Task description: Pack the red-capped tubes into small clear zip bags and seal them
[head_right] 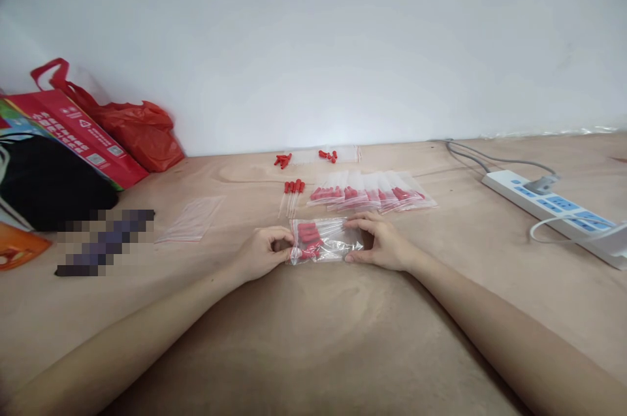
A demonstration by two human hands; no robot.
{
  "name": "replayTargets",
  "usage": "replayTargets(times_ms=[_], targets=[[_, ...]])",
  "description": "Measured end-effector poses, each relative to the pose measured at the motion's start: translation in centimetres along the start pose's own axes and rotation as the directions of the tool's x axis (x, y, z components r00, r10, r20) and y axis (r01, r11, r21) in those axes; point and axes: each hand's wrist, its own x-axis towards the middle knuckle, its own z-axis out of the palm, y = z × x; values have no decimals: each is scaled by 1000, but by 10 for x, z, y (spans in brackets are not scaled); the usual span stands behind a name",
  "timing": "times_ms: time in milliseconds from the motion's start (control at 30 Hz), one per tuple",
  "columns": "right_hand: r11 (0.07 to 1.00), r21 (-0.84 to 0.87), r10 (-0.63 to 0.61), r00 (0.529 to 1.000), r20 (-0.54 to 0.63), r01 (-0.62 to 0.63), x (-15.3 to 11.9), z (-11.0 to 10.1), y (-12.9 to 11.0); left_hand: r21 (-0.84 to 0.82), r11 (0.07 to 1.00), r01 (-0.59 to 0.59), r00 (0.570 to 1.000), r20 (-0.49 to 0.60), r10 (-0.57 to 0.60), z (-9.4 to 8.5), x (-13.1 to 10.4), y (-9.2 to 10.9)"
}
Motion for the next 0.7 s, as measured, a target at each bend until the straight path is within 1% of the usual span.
replayTargets(times_ms=[67, 167, 333, 400, 500, 633, 700], targets=[[1000, -7, -9, 1000, 0, 9, 0, 0, 0, -3, 1000, -8, 1000, -15, 8, 0, 0, 0], [1000, -26, -11, 1000, -4, 11, 0, 0, -3, -28, 999, -27, 1000, 4, 27, -1, 0, -4], [986, -166, 16, 999, -45, -23, 3, 1, -8, -31, 999, -27, 999, 31, 28, -4, -1, -5], [980, -200, 4, 999, -38, -12, 4, 1, -8, -14, 999, -39, 999, 35, 40, -5, -2, -4], [980, -197, -22, 999, -24, 17, 5, 1, -6, 11, 998, -67, 997, 33, 66, -6, -4, -2], [989, -150, -18, 995, -94, 4, 7, 0, -6, -6, 995, -97, 994, 52, 97, -8, -5, -5], [991, -132, -3, 994, -105, -11, 11, 1, -9, -21, 995, -102, 993, 60, 103, -8, -5, -7]])
